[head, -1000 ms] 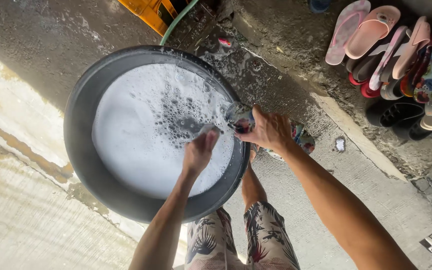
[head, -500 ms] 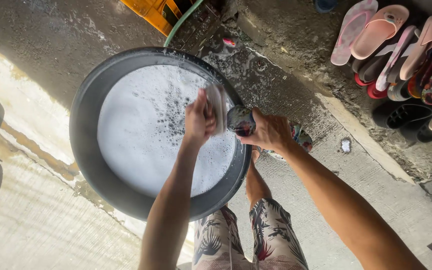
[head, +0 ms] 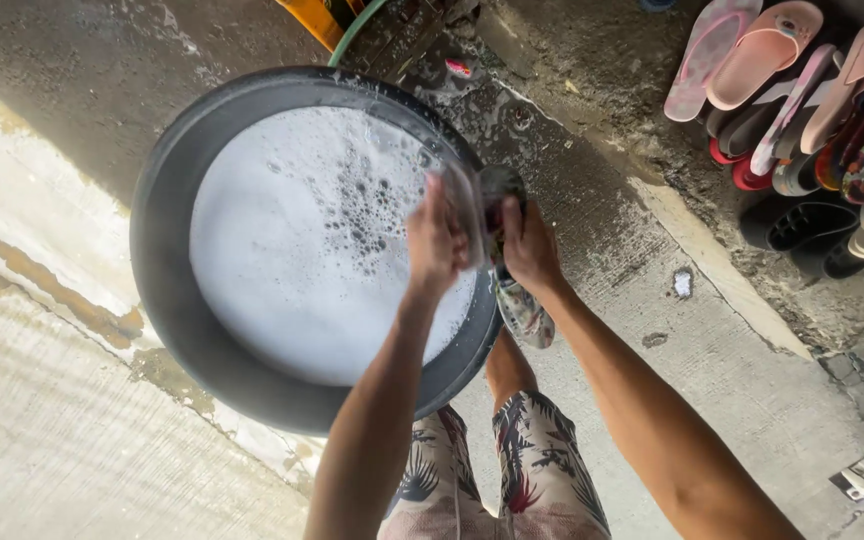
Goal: Manually wash flip-flops and sandals in a basin of soapy water.
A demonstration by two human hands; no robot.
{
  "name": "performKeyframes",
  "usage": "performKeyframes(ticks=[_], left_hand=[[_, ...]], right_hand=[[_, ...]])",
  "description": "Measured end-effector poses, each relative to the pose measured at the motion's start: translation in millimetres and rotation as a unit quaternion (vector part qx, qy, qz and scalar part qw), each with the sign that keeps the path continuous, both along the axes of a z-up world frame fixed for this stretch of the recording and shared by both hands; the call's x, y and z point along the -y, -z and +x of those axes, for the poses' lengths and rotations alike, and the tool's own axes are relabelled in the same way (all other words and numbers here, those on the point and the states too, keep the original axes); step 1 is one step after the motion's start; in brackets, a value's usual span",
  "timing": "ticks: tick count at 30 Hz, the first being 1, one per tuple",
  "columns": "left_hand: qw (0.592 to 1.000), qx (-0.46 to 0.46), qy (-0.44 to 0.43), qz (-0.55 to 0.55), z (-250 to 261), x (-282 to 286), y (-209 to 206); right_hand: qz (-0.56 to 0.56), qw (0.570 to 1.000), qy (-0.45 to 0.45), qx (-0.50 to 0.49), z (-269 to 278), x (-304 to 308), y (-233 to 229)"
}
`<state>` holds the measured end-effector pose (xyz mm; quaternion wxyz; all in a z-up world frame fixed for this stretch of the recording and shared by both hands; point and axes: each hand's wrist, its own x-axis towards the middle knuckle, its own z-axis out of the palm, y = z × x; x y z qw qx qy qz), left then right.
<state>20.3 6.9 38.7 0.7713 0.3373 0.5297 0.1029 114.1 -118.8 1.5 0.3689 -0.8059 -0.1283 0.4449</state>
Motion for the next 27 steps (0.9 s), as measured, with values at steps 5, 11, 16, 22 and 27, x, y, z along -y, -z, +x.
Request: performKeyframes(ticks=[5, 11, 16, 22, 27], left_hand=[[0.989, 0.115, 0.000, -0.097, -21.8, 28.7, 11.7], [0.994, 0.105, 0.036, 0.004, -4.6, 7.2, -56.4], [0.975, 0.037, 0.186, 0.116, -48.5, 13.2, -54.1], [0.752, -0.013, 0.194, 0.630, -56.8, -19.2, -56.7], [0.918, -0.060, 0.155, 0.361, -91.6, -19.4, -88.5]], right_hand=[[0.036, 0.994, -0.012, 0.101, -2.3, 15.9, 26.4], [0.019, 0.995, 0.050, 0.088, 9.7, -16.0, -35.7], [0.039, 0.991, 0.063, 0.107, 2.5, -49.1, -29.0], [0.147, 0.966, 0.103, 0.187, -1.6, -100.5, -55.1], [0.147, 0.954, 0.223, 0.136, -22.4, -108.4, -15.7]])
